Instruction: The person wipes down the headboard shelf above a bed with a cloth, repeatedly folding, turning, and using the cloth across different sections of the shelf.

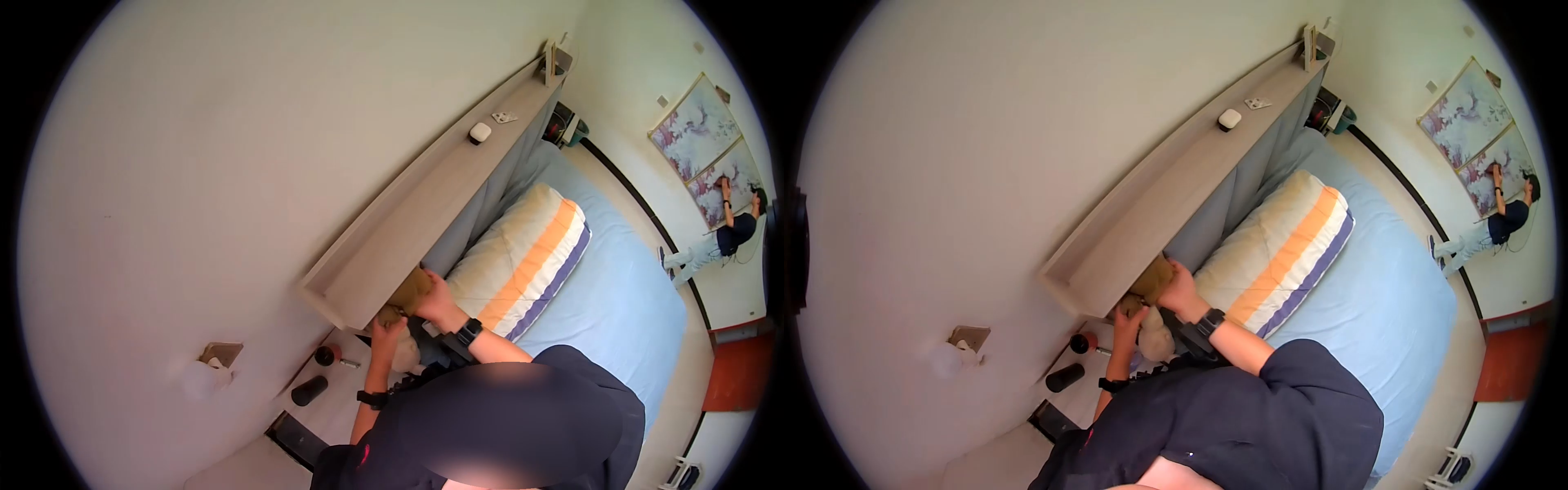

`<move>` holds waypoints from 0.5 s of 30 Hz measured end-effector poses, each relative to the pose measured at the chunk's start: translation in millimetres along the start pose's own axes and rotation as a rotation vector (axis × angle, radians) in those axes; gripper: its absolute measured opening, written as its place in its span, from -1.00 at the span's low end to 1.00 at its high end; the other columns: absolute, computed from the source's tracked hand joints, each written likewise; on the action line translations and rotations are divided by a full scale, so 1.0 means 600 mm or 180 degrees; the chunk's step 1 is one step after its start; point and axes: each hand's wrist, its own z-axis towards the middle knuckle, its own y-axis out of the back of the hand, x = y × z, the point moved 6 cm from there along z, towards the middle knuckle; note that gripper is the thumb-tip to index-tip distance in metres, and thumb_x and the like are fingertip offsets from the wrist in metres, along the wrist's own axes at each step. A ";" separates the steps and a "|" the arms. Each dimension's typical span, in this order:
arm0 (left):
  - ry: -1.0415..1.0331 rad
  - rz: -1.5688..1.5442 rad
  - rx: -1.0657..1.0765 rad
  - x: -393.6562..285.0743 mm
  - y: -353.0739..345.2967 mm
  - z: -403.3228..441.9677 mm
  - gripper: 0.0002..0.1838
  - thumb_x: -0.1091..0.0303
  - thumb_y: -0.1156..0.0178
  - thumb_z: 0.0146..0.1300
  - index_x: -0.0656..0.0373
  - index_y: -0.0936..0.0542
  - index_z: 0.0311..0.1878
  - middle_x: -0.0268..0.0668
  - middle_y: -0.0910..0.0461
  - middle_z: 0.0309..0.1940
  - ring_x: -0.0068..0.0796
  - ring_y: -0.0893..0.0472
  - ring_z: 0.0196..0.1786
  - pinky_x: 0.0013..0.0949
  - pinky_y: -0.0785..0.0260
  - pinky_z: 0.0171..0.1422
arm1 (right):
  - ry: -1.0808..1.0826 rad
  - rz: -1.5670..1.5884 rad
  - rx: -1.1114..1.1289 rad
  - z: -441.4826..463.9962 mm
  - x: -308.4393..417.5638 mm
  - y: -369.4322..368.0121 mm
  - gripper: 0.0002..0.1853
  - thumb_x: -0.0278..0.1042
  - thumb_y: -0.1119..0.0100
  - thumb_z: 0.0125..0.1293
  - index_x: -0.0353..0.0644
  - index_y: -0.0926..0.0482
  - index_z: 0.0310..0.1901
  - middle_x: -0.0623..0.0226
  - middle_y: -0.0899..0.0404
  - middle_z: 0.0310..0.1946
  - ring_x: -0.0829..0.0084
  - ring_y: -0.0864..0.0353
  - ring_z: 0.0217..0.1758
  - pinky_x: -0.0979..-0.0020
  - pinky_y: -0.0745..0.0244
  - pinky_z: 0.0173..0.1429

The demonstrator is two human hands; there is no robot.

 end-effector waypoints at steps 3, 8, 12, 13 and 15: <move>-0.0205 0.0236 0.0389 -0.009 0.005 -0.023 -0.29 0.26 -0.29 0.27 0.31 -0.26 0.41 -0.20 -0.44 0.24 -0.41 -0.47 0.19 -0.42 -0.26 0.31 | -0.0125 -0.0168 0.0043 -0.054 0.010 -0.010 -0.52 -0.13 0.03 0.44 -0.24 -0.40 0.27 0.15 -0.44 0.31 0.17 -0.38 0.37 0.09 -0.11 0.52; 0.0003 0.1905 0.0635 -0.101 0.001 -0.077 -0.51 0.32 -0.30 0.28 0.11 -0.52 0.28 -0.19 -0.65 0.04 -0.53 -0.59 0.09 -0.43 -0.38 0.20 | 0.1050 -0.2198 -0.0304 -0.163 0.090 -0.047 -0.53 -0.17 -0.17 0.35 -0.19 -0.45 0.23 0.22 -0.52 0.21 0.20 -0.49 0.25 0.21 -0.30 0.38; -0.0468 0.2082 0.0478 -0.198 0.007 -0.119 -0.50 0.39 -0.22 0.21 -0.06 -0.55 0.26 -0.12 -0.66 -0.04 -0.42 -0.66 -0.08 -0.34 -0.45 0.02 | 0.2464 -0.6917 -0.1146 -0.249 0.117 -0.147 -0.55 -0.14 -0.29 0.28 -0.11 -0.54 0.16 0.15 -0.67 -0.10 0.14 -0.59 0.08 0.31 -0.44 0.20; -0.1139 0.2204 0.0649 -0.225 0.001 -0.129 -0.47 0.45 -0.19 0.16 -0.05 -0.55 0.26 -0.10 -0.65 -0.02 -0.32 -0.66 -0.10 -0.32 -0.46 0.01 | 0.2899 -0.7214 -0.0901 -0.261 0.105 -0.165 -0.58 -0.16 -0.32 0.26 -0.06 -0.58 0.13 0.10 -0.67 -0.26 0.09 -0.59 0.02 0.32 -0.46 0.15; -0.1612 0.2579 0.0861 -0.284 -0.006 -0.165 -0.39 0.52 -0.16 0.02 0.02 -0.56 0.24 -0.04 -0.64 0.02 -0.02 -0.63 -0.05 -0.27 -0.47 0.06 | 0.3136 -0.6929 -0.0626 -0.265 0.084 -0.196 -0.55 -0.18 -0.34 0.25 -0.07 -0.56 0.15 0.12 -0.67 -0.18 0.10 -0.58 0.05 0.30 -0.45 0.18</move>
